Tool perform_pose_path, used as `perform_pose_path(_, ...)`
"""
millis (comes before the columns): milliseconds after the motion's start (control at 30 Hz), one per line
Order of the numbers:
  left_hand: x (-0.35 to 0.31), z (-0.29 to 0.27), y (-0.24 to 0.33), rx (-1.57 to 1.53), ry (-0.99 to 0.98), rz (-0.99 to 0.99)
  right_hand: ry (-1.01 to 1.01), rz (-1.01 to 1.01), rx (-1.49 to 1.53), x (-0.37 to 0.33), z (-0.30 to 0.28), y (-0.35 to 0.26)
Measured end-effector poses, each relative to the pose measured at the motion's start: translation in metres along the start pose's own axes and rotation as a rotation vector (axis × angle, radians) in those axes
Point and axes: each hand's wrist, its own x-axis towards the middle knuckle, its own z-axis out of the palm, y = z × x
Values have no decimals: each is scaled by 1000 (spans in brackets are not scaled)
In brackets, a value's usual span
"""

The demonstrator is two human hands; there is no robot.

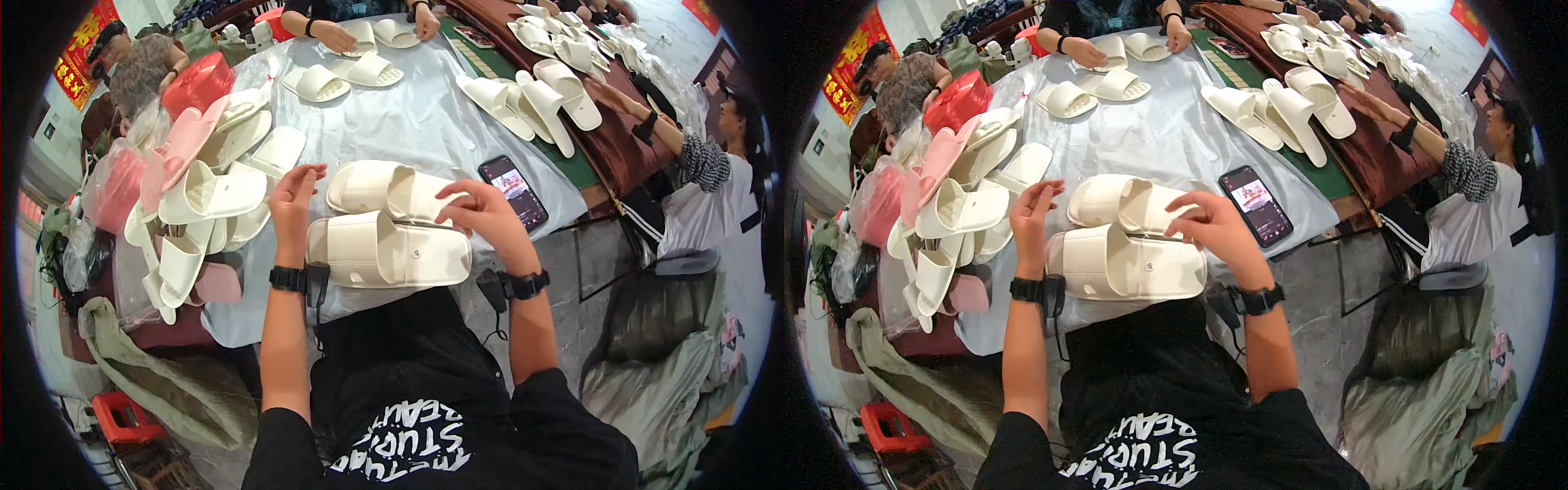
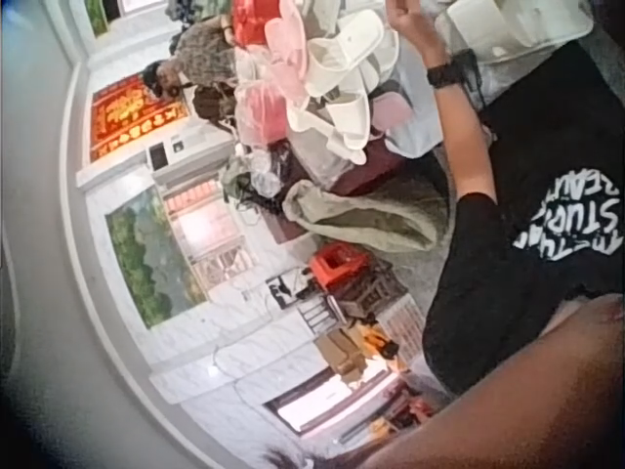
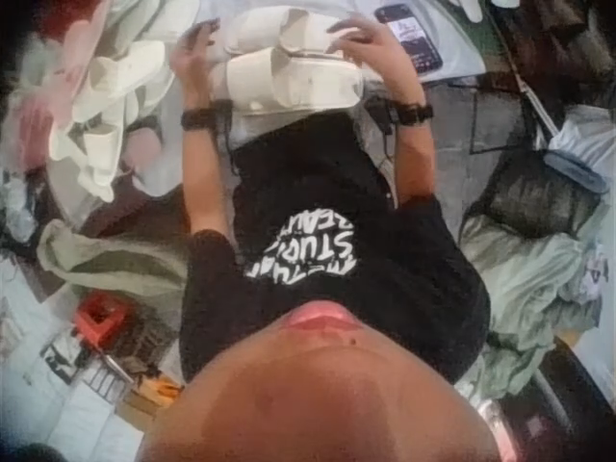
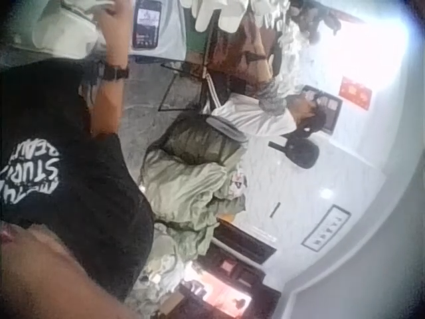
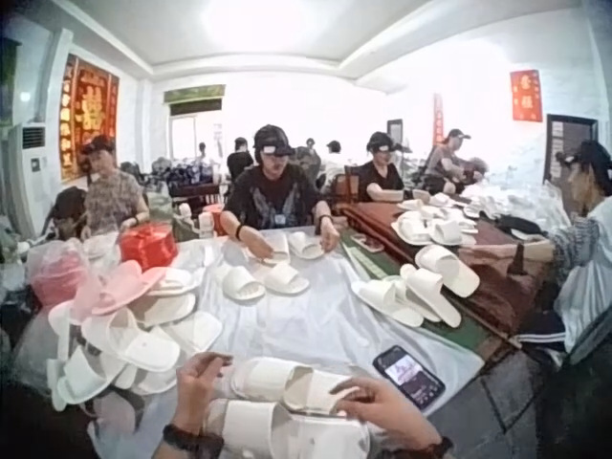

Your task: Manually attaching the upper straps to the soles of slippers.

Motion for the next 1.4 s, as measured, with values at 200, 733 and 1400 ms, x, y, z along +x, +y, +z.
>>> perform_pose_path(200, -12, -1, 24, -266, 42, 9, -101, 40, 193, -24, -3, 17)
perform_pose_path(733, -58, -46, 48, 773, -558, 284, 171, -42, 404, -3, 75, 37)
perform_pose_path(1400, -92, -14, 17, 564, -349, 207, 382, -60, 335, -3, 124, 44)
